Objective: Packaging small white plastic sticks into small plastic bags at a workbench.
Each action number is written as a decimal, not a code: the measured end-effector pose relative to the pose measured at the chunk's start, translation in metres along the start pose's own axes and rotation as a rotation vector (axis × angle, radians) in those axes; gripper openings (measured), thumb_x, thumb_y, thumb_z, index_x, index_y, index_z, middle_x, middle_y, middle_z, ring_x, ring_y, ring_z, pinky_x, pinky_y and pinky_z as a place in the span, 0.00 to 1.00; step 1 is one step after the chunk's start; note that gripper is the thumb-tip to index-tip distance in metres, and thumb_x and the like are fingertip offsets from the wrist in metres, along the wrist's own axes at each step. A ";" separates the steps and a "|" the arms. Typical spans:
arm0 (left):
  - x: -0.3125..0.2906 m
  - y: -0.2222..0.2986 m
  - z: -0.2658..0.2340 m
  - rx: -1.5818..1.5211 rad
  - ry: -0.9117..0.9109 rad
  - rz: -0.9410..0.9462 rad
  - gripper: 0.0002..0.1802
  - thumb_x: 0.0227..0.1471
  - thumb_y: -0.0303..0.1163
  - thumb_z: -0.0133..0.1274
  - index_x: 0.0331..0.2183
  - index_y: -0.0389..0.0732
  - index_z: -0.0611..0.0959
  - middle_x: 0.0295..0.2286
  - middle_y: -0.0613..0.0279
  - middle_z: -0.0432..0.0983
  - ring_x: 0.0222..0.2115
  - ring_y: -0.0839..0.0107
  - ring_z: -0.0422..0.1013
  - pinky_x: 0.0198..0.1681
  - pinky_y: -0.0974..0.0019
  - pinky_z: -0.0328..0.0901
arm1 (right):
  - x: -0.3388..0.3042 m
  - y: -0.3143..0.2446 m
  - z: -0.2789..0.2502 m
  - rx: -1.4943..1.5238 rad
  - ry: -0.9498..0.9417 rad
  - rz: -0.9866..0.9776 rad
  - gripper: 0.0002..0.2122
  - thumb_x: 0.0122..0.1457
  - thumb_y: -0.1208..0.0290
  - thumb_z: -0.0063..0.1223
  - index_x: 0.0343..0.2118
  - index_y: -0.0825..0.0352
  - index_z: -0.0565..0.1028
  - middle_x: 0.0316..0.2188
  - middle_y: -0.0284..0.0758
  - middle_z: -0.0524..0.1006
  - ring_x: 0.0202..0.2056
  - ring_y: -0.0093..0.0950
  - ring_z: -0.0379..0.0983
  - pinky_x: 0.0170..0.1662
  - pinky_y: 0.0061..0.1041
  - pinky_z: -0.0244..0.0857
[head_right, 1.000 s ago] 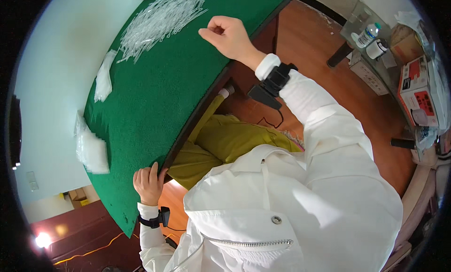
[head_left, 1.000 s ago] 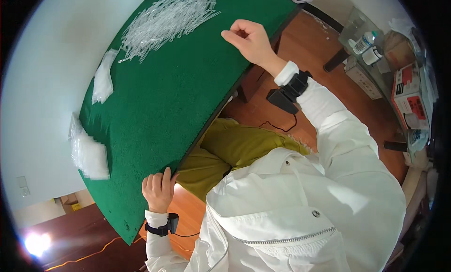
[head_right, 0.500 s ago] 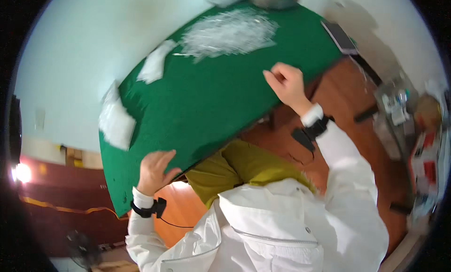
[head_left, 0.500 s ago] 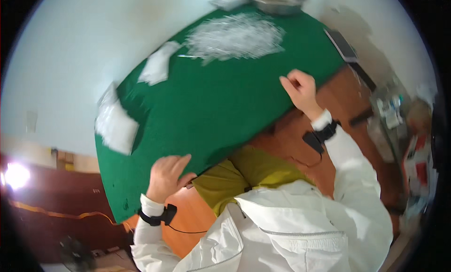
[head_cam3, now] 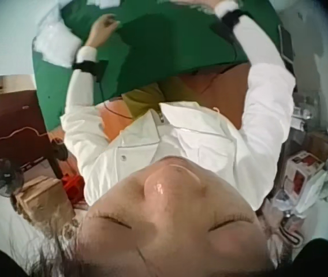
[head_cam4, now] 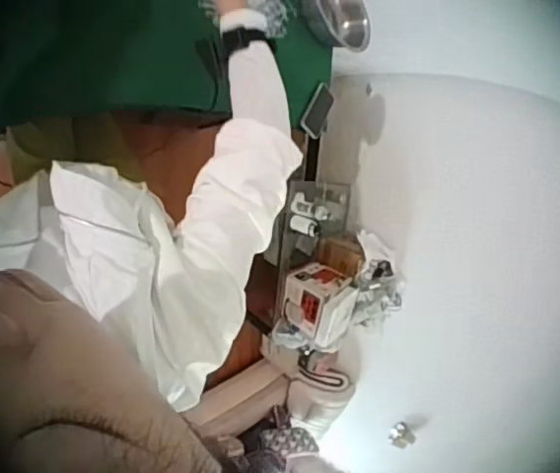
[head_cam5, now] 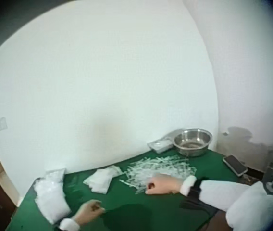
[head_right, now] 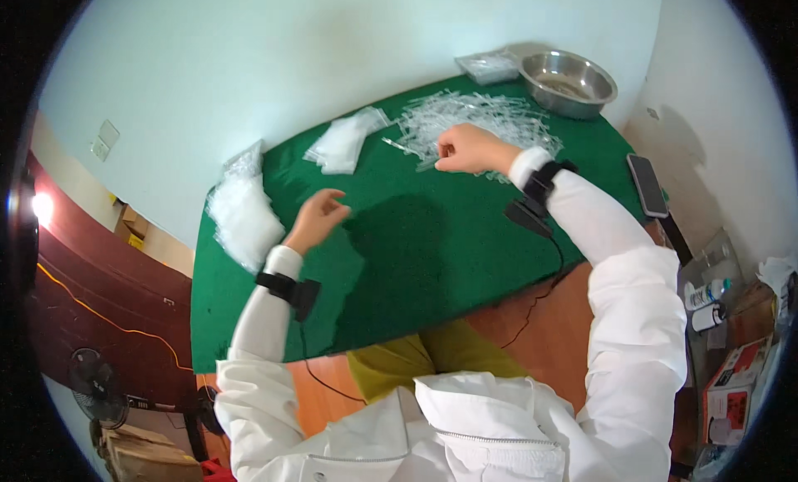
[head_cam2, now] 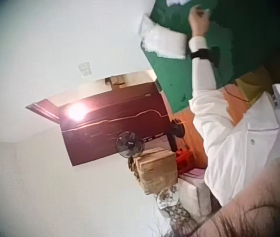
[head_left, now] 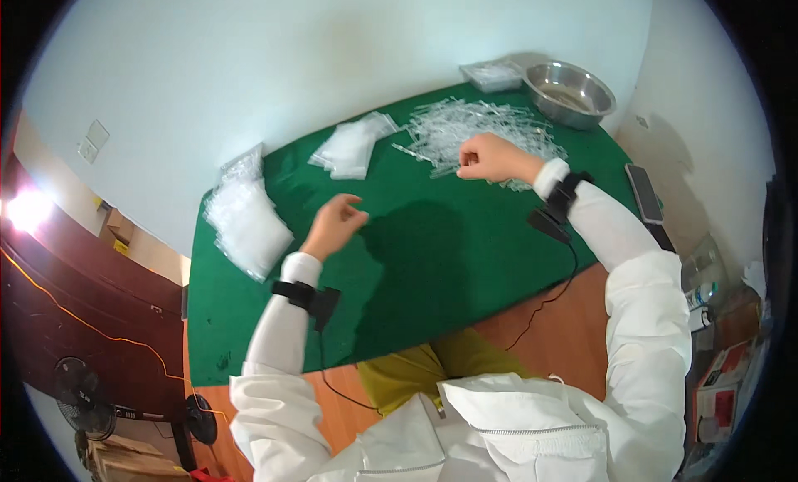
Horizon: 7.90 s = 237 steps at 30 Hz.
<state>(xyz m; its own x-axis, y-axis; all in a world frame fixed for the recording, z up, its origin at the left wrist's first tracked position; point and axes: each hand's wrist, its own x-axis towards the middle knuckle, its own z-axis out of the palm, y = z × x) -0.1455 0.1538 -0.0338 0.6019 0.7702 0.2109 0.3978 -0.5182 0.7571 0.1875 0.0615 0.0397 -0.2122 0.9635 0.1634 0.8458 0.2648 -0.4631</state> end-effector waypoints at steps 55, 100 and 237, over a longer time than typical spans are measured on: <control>0.021 0.020 0.047 -0.886 0.083 -0.183 0.19 0.58 0.41 0.38 0.42 0.37 0.72 0.34 0.64 0.71 0.32 0.77 0.67 0.36 0.75 0.62 | 0.075 -0.050 0.105 1.392 0.189 0.039 0.05 0.53 0.73 0.53 0.25 0.66 0.69 0.21 0.28 0.72 0.22 0.15 0.65 0.23 0.13 0.58; 0.022 -0.007 0.034 -0.866 0.659 -0.135 0.14 0.59 0.39 0.37 0.33 0.39 0.72 0.15 0.76 0.49 0.15 0.86 0.45 0.16 0.78 0.42 | 0.072 0.039 0.122 -0.259 0.496 -0.046 0.01 0.48 0.70 0.50 0.23 0.59 0.73 0.28 0.29 0.71 0.40 0.32 0.64 0.43 0.36 0.53; 0.018 -0.013 0.036 -1.349 0.311 -0.224 0.13 0.58 0.35 0.39 0.40 0.35 0.72 0.23 0.70 0.63 0.20 0.81 0.54 0.24 0.77 0.55 | 0.067 0.006 0.119 -0.118 0.282 0.110 0.08 0.46 0.65 0.57 0.24 0.63 0.72 0.27 0.37 0.73 0.35 0.37 0.68 0.37 0.34 0.63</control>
<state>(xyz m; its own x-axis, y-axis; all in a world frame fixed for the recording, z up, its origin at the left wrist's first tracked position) -0.1149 0.1610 -0.0623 0.3687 0.9295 0.0005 -0.6060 0.2400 0.7584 0.1195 0.1327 -0.0558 0.0138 0.9327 0.3604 0.9107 0.1371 -0.3896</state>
